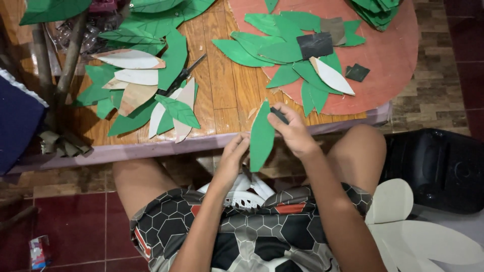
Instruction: Sanding the edges of metal leaf cutouts to remove burrs and smooth the profile.
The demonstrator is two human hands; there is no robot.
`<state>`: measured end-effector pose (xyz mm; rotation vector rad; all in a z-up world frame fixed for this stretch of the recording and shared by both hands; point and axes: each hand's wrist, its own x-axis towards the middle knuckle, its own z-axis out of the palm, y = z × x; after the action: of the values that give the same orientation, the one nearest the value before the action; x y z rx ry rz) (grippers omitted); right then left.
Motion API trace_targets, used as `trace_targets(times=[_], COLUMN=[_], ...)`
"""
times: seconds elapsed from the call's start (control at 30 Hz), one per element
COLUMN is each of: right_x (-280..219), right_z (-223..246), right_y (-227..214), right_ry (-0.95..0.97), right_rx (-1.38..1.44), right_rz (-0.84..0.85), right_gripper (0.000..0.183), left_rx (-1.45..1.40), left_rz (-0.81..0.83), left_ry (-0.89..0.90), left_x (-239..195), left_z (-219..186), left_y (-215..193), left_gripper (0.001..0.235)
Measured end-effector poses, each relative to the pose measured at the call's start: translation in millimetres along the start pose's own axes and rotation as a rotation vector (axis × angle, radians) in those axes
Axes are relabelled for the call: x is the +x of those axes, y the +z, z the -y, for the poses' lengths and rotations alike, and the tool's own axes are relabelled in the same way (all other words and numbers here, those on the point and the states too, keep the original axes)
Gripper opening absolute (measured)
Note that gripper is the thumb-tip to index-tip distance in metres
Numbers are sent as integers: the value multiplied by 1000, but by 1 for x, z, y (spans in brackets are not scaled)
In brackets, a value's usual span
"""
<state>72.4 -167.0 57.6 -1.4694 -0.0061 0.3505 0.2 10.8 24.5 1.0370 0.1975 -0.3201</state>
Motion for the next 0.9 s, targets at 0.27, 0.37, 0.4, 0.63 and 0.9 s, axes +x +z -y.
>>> trace_targets(times=[0.27,0.37,0.4,0.63,0.9], right_x=[12,17,19,3,-5], right_z=[-24,-35,-39,-16,-14], right_y=[-5,-16,-19,-2,18], right_ry=[-141,-102,-58,-188,-137], right_rx=[-72,-42,-8,-334,-683], right_rz=[21,-32,-87,-127,40], right_gripper=[14,11,15,15,18], left_rx=[-460,-464,-396,-71,-30], left_rz=[172,116,34,-218,-328], left_ry=[-345,-402,-403,-466,-378], left_x=[-20,-12,-8,3,4], left_z=[-25,-17,-11,15,16], left_y=[19,9,3,-2,7], left_gripper=[58,59,62,64,46])
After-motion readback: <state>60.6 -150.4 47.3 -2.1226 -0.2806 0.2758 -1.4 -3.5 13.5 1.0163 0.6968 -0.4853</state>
